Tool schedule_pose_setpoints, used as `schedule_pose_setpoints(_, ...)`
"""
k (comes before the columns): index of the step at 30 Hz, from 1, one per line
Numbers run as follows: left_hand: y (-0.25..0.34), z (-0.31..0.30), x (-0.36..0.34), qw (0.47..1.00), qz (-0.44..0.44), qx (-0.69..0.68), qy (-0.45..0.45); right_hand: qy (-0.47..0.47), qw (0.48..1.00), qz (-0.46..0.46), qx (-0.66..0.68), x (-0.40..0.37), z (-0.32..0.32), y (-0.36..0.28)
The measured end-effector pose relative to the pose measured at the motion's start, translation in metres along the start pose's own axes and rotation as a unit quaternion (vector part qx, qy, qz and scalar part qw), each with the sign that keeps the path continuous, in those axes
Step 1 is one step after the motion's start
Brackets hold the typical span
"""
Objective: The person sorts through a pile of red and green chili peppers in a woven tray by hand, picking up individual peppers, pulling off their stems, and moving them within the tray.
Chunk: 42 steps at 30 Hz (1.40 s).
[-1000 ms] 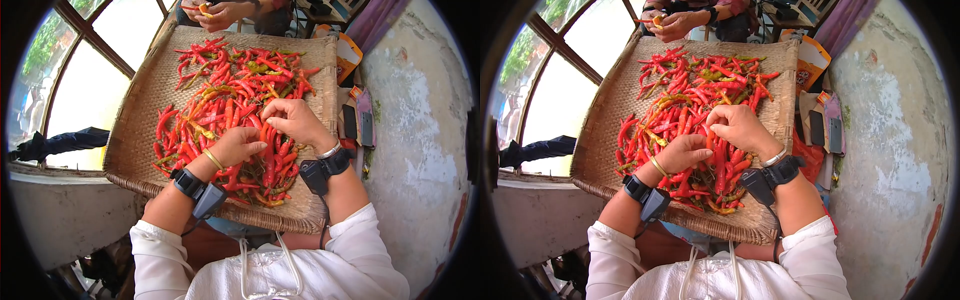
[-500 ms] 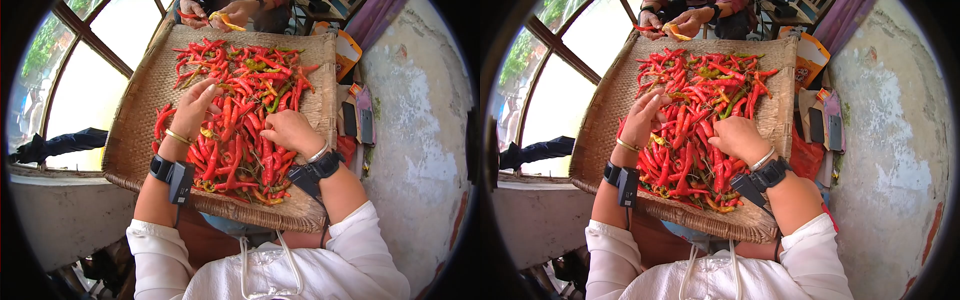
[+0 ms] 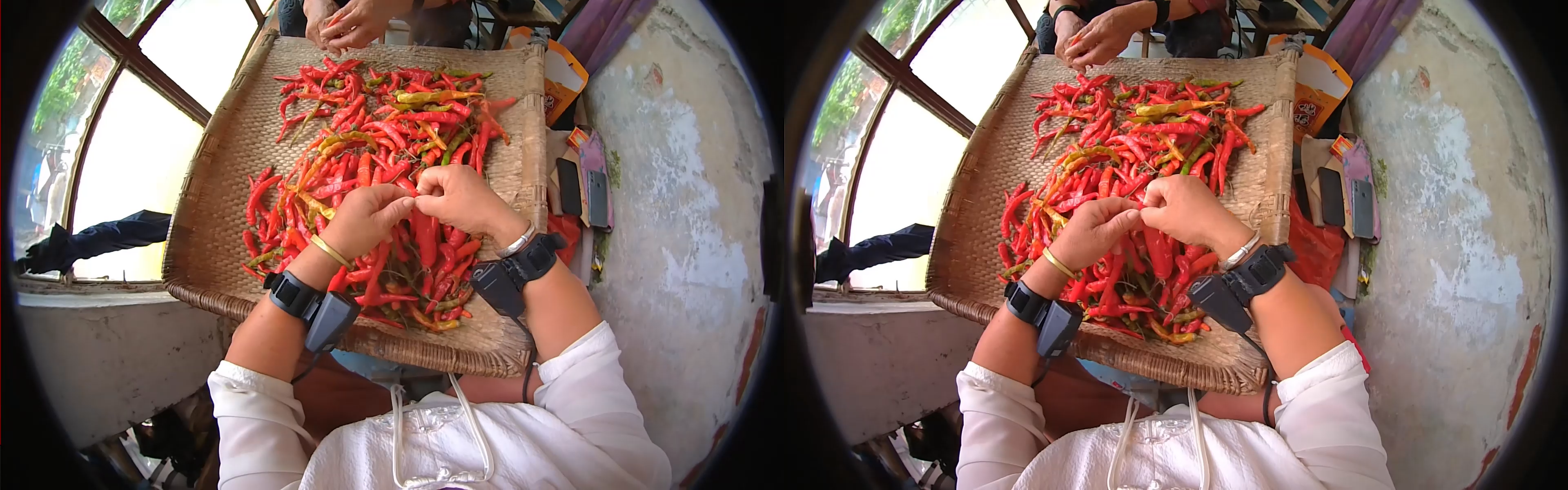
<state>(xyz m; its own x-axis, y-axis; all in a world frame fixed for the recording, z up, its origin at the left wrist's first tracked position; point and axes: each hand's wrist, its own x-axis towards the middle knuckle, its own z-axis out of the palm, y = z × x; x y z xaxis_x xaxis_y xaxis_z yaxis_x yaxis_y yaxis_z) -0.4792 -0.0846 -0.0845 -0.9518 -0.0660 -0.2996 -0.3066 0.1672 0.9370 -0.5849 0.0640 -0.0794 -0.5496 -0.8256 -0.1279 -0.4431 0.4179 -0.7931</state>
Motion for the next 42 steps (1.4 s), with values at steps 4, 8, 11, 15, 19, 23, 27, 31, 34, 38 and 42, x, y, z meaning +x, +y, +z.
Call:
schedule_pose_setpoints(4,-0.001,0.005,-0.002,0.996,-0.031,-0.047,-0.062,0.036,0.974,0.070,0.214,0.000,-0.013,-0.008)
schedule_pose_setpoints(8,0.000,0.008,-0.005,0.991,-0.053,-0.065,-0.109,0.065,0.940,0.079,0.325,0.003,-0.012,-0.004)
schedule_pose_setpoints(11,0.005,-0.005,-0.003,0.991,-0.060,-0.030,-0.117,0.079,0.966,0.035,0.242,0.008,-0.006,0.007)
schedule_pose_setpoints(15,0.011,-0.039,0.006,0.979,0.016,-0.192,0.066,0.099,0.988,-0.064,-0.103,0.007,0.005,0.008)
schedule_pose_setpoints(19,0.009,-0.061,0.016,0.885,0.112,-0.392,0.225,-0.007,0.975,-0.081,-0.205,0.002,0.017,0.011)
schedule_pose_setpoints(23,-0.006,-0.045,0.013,0.954,0.018,-0.280,0.110,-0.057,0.963,-0.060,-0.256,0.002,0.022,0.008)
schedule_pose_setpoints(27,-0.002,-0.013,0.010,0.988,-0.007,-0.140,0.066,-0.028,0.967,-0.054,-0.248,0.007,0.023,0.012)
schedule_pose_setpoints(31,-0.005,-0.011,0.012,0.992,-0.035,-0.102,0.069,-0.048,0.982,-0.006,-0.180,0.007,0.021,0.011)
schedule_pose_setpoints(34,-0.010,-0.012,0.015,0.996,-0.039,-0.039,0.075,-0.024,0.975,-0.082,-0.207,0.004,0.026,0.020)
schedule_pose_setpoints(38,-0.016,-0.007,0.015,0.997,0.003,0.019,0.080,0.007,0.981,-0.077,-0.176,0.008,0.026,0.023)
schedule_pose_setpoints(42,-0.019,-0.004,0.014,0.991,0.070,0.076,0.089,-0.053,0.997,0.047,-0.042,0.008,0.010,0.006)
